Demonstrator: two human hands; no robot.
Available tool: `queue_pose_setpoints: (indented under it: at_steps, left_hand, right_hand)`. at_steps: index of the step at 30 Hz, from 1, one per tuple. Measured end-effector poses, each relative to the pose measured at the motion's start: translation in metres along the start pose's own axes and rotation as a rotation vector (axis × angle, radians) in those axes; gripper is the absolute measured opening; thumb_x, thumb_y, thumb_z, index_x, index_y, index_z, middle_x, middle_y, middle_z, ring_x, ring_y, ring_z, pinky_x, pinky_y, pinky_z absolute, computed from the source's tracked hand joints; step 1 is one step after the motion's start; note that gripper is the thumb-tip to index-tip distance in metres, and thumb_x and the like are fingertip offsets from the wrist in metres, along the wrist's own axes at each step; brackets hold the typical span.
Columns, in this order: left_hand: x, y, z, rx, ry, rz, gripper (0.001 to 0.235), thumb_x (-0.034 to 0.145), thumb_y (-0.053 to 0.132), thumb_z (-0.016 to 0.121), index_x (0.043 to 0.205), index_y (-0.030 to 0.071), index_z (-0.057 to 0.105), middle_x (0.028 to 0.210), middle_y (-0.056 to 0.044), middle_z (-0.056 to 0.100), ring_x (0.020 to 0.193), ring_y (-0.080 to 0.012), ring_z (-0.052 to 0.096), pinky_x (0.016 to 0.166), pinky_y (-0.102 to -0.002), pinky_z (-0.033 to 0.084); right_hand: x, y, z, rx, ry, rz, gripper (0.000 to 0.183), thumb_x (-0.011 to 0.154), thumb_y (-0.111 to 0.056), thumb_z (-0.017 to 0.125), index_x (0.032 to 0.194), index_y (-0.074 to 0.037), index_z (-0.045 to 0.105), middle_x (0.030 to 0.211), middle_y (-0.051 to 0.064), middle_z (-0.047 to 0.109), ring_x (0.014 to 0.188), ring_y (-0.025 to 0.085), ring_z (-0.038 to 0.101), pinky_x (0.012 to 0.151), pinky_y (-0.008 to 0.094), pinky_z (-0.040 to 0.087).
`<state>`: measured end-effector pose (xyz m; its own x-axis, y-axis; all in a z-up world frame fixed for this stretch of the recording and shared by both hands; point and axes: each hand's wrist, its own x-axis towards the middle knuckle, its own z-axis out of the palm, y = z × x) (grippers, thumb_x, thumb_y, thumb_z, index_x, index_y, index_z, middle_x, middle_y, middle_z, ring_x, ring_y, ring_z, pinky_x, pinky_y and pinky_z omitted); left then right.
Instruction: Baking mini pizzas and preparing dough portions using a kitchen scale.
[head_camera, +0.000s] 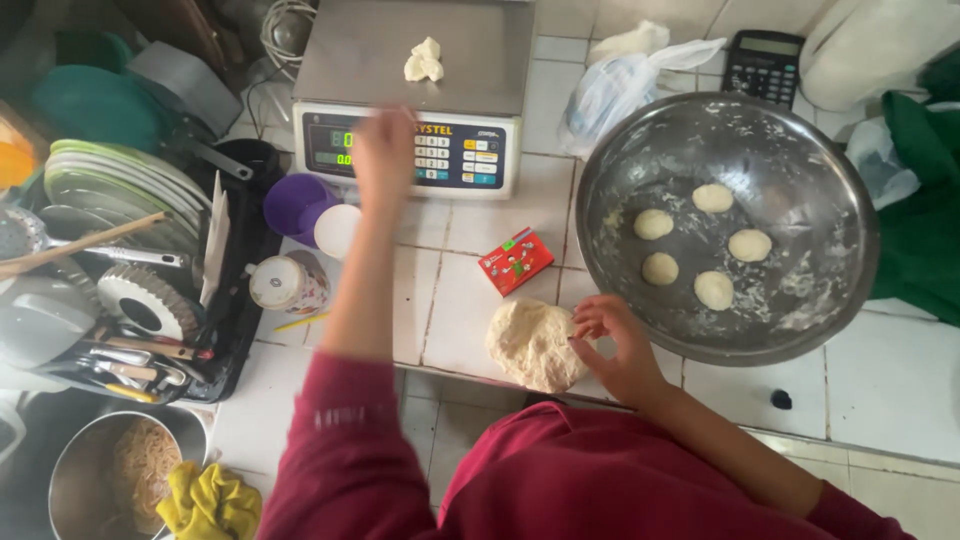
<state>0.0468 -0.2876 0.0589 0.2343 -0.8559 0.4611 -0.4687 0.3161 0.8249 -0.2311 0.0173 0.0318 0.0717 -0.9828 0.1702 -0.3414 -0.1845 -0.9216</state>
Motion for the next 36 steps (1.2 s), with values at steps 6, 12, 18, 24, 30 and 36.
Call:
queue_pose_setpoints:
  at_steps: [6,12,18,24,30,36]
  left_hand:
    - [-0.202,0.024,-0.038,0.034,-0.471,-0.050,0.029,0.084,0.015,0.078,0.112,0.006,0.073,0.108,-0.016,0.076,0.100,-0.0291,0.075,0.085,-0.040,0.058]
    - [-0.282,0.070,-0.071,0.119,-0.524,-0.157,0.041,0.075,0.020,0.086,0.112,0.007,0.074,0.121,-0.018,0.068,0.108,-0.0370,0.065,0.092,-0.043,0.053]
    - [-0.294,0.044,-0.063,0.191,-0.449,-0.211,0.026,0.087,0.017,0.077,0.111,0.008,0.075,0.110,-0.016,0.073,0.098,-0.0371,0.069,0.084,-0.043,0.056]
    - [-0.296,0.022,-0.053,0.303,-0.481,-0.236,0.015,0.087,0.018,0.078,0.094,0.006,0.076,0.086,-0.016,0.074,0.080,-0.0345,0.072,0.074,-0.043,0.057]
    - [-0.282,0.056,-0.061,0.160,-0.408,-0.403,0.016,0.081,0.019,0.076,0.093,0.009,0.080,0.076,-0.012,0.074,0.067,-0.0274,0.074,0.066,-0.038,0.058]
    - [-0.273,0.098,-0.066,0.297,-0.361,-0.526,0.014,0.079,0.024,0.082,0.090,0.016,0.081,0.079,-0.005,0.076,0.073,-0.0273,0.071,0.068,-0.040,0.056]
  right_hand:
    - [0.016,-0.004,0.009,-0.008,0.008,-0.048,0.024,0.086,-0.002,0.074,0.108,-0.002,0.064,0.119,0.008,0.061,0.093,0.012,0.069,0.082,0.027,0.058]
    - [0.024,-0.010,0.024,0.031,-0.082,-0.110,0.020,0.089,0.000,0.070,0.107,0.000,0.064,0.119,0.009,0.061,0.096,0.013,0.066,0.083,0.027,0.057]
    - [0.024,-0.012,0.035,0.062,-0.155,-0.118,0.017,0.090,0.000,0.070,0.107,0.000,0.064,0.119,0.009,0.060,0.096,0.013,0.066,0.084,0.027,0.057]
    - [0.017,-0.006,0.037,0.042,-0.189,-0.079,0.018,0.090,-0.002,0.071,0.106,-0.002,0.065,0.119,0.008,0.061,0.094,0.015,0.068,0.084,0.028,0.057]
    - [0.036,-0.011,0.060,-0.275,-0.187,-0.334,0.048,0.075,-0.020,0.084,0.116,-0.002,0.065,0.127,0.016,0.059,0.119,0.035,0.058,0.099,0.045,0.047]
    - [0.045,0.024,0.093,-0.386,-0.137,-0.434,0.033,0.075,-0.024,0.081,0.101,-0.008,0.068,0.129,0.012,0.061,0.121,0.034,0.053,0.100,0.051,0.039]
